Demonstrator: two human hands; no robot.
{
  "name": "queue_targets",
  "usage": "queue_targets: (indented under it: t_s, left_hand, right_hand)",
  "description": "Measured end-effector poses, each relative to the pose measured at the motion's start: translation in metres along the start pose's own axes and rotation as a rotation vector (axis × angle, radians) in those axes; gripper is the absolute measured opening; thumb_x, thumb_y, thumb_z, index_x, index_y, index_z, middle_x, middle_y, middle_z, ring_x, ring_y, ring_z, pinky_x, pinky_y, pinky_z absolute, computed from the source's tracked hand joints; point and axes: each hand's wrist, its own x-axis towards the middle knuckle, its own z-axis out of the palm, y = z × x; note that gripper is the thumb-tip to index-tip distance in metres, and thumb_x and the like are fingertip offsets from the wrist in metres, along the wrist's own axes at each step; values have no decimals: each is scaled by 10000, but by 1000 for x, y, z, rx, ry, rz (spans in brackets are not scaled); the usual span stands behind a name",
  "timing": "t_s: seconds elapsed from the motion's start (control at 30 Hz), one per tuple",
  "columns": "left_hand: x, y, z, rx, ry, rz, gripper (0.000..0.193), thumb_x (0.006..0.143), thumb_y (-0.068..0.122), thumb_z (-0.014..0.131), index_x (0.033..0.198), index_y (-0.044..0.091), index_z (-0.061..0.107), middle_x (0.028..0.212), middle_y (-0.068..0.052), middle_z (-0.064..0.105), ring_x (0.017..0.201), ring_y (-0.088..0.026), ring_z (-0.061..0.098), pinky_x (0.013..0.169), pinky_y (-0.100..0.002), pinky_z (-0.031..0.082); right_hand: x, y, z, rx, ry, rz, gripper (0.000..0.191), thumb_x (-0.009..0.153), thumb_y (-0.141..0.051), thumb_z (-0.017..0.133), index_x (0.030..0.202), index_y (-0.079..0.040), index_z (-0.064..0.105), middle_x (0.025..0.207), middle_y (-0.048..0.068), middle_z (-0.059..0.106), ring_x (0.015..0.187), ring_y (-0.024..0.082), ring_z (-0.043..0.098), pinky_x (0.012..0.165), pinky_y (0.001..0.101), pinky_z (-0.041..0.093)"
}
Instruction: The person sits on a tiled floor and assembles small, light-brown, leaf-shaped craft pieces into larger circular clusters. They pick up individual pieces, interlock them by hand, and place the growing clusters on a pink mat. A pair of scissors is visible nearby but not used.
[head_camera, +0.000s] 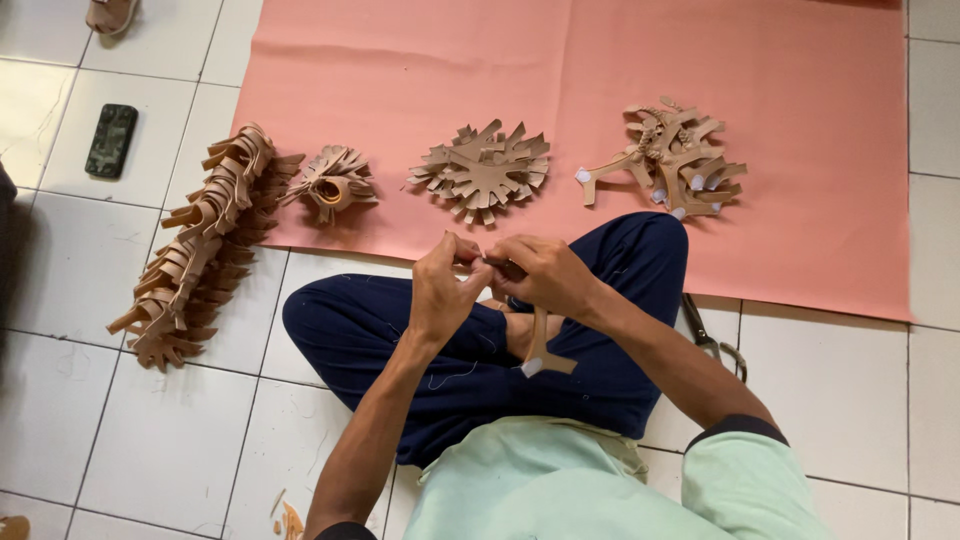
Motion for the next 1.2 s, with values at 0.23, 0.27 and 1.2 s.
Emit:
queue_targets:
  t_s: [0.23, 0.27, 1.2]
  left_hand:
    - [-3, 8, -13, -370, -173, 25, 249, 975, 16, 633, 1221, -26, 635, 1077, -78, 702, 969, -161, 720, 831, -287, 645]
    - [-4, 10, -14, -379, -176, 63, 215, 996, 21, 643, 1204, -31, 663, 1106, -86, 708, 983, -167, 723, 846, -290, 647]
    - [-19, 19, 31, -188, 286, 37, 104, 990, 21, 679, 1087, -8, 701, 938, -83, 755, 836, -110, 695, 730, -251, 570]
  right_hand:
    - [-10, 9, -11, 315, -10, 291, 298, 900, -182, 815, 1120, -9, 713, 1019, 93, 792, 932, 164, 788, 844, 296, 638]
    - [-8, 9, -12, 339, -19, 314, 278, 903, -177, 805, 1111, -13, 724, 1014, 87, 798, 929, 152, 791, 841, 290, 642]
    - [18, -13, -34, 345, -127, 252, 236, 811, -130, 778, 988, -18, 668, 835, 53, 711, 789, 116, 689, 739, 282, 572]
